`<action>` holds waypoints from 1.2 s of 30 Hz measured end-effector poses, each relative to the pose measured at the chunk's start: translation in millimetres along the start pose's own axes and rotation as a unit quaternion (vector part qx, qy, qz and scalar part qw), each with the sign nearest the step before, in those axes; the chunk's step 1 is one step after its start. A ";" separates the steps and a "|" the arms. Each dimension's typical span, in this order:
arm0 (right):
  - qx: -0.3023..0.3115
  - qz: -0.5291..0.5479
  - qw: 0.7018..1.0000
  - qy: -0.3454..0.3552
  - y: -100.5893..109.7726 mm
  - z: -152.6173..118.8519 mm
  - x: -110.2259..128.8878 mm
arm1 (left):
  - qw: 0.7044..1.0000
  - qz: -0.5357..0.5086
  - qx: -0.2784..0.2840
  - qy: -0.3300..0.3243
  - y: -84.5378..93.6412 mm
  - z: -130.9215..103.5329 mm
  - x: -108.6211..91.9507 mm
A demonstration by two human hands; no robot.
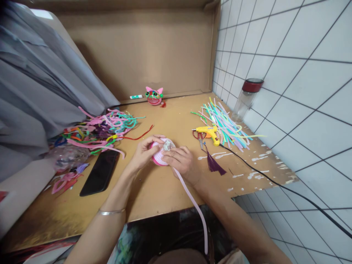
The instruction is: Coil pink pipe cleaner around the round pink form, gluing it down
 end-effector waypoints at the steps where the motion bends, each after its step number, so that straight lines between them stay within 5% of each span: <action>1: -0.001 -0.001 1.000 0.001 0.1 0.0 0.1 | 1.000 0.001 0.000 -0.001 0.1 0.0 -0.6; 36: 0.012 0.002 1.000 0.003 -0.7 0.5 0.8 | 0.998 -0.027 -0.023 0.056 -2.8 -0.1 5.1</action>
Point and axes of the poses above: each hand's wrist, its own z-axis towards the middle knuckle, its own y-axis out of the back of the hand, x = y × z, the point moved 8 cm from there along z, towards the middle knuckle, and after that the axes turned 4 degrees about z, right-handed, at the moved point
